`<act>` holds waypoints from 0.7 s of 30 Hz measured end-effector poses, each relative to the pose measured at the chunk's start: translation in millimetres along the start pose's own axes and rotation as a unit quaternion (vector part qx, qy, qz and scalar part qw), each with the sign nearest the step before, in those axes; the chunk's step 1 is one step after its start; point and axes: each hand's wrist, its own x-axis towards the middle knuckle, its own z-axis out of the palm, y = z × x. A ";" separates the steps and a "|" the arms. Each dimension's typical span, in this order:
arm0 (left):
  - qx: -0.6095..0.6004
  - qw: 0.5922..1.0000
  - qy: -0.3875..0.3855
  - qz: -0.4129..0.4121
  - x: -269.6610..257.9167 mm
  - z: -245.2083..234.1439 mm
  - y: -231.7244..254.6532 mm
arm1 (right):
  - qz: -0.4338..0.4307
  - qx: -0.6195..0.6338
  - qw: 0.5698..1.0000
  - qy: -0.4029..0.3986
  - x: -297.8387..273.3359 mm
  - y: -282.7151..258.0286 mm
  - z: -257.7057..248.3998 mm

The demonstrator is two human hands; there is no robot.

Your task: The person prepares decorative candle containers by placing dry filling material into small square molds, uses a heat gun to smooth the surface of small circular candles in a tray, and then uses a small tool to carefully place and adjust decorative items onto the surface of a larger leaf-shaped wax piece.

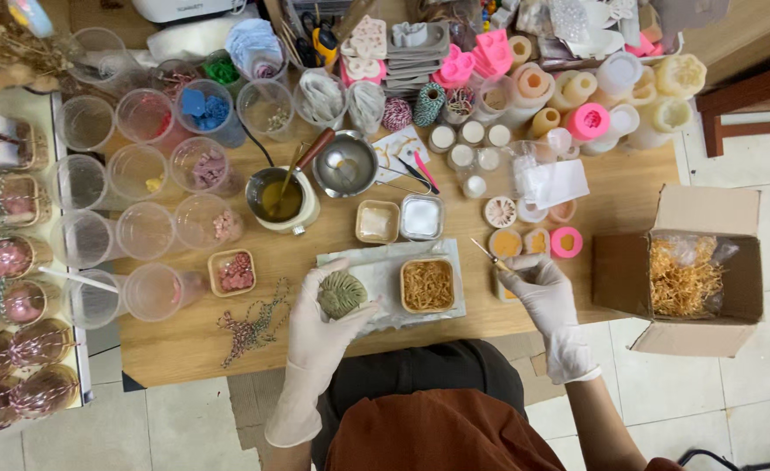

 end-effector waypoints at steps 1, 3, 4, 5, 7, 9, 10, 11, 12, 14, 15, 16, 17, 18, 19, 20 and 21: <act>0.002 1.000 -0.003 -0.001 -0.8 7.4 -5.9 | 0.008 -0.014 1.000 -0.007 8.3 21.0 -3.4; 0.015 1.000 0.023 -0.009 0.8 18.6 -15.8 | 0.014 -0.026 0.999 -0.010 16.8 54.1 -10.3; 0.015 1.000 0.020 -0.006 0.3 21.4 -19.3 | 0.011 -0.020 1.000 0.009 19.0 67.2 -5.6; -0.003 1.000 0.013 -0.014 -1.6 23.1 -21.5 | 0.008 -0.013 1.000 0.026 22.3 75.8 -0.5; -0.019 1.000 0.004 -0.021 -1.7 27.6 -24.3 | 0.030 -0.050 0.997 0.043 29.2 83.9 10.0; -0.055 0.990 0.012 -0.126 -1.9 29.7 -23.7 | 0.053 -0.087 0.993 0.058 36.3 84.3 20.4; -0.053 0.991 0.013 -0.125 -0.4 30.0 -22.4 | 0.025 -0.116 0.990 0.071 41.9 82.8 26.3; 0.004 0.996 0.021 -0.083 2.2 31.2 -20.7 | -0.003 -0.146 0.986 0.086 48.0 80.7 30.3; 0.061 0.997 0.030 -0.041 4.4 32.5 -18.7 | -0.004 -0.144 0.986 0.085 53.9 79.0 32.9; 0.079 0.995 0.031 -0.060 3.9 30.3 -13.0 | -0.050 -0.353 0.930 0.092 61.9 79.8 38.4; 0.091 0.992 0.029 -0.079 6.1 32.4 -10.7 | -0.052 -0.352 0.930 0.095 66.9 81.5 38.7; 0.090 0.993 0.028 -0.076 7.0 34.3 -8.6 | -0.044 -0.379 0.922 0.060 72.5 84.5 40.7; 0.044 0.995 0.017 -0.084 5.4 34.6 -6.4 | -0.037 -0.406 0.913 0.024 78.1 88.0 42.6; -0.002 0.996 0.006 -0.093 3.7 34.9 -4.7 | -0.040 -0.405 0.913 0.027 83.0 92.4 44.1; -0.003 0.996 0.004 -0.089 1.7 36.5 -4.1 | -0.054 -0.449 0.892 0.004 87.2 97.7 45.3; -0.049 0.991 -0.002 -0.126 -0.5 38.4 -4.0 | -0.067 -0.493 0.867 -0.018 91.4 103.5 45.9; -0.094 0.982 -0.009 -0.162 -1.8 40.2 -4.0 | -0.068 -0.492 0.868 -0.015 94.9 109.7 48.1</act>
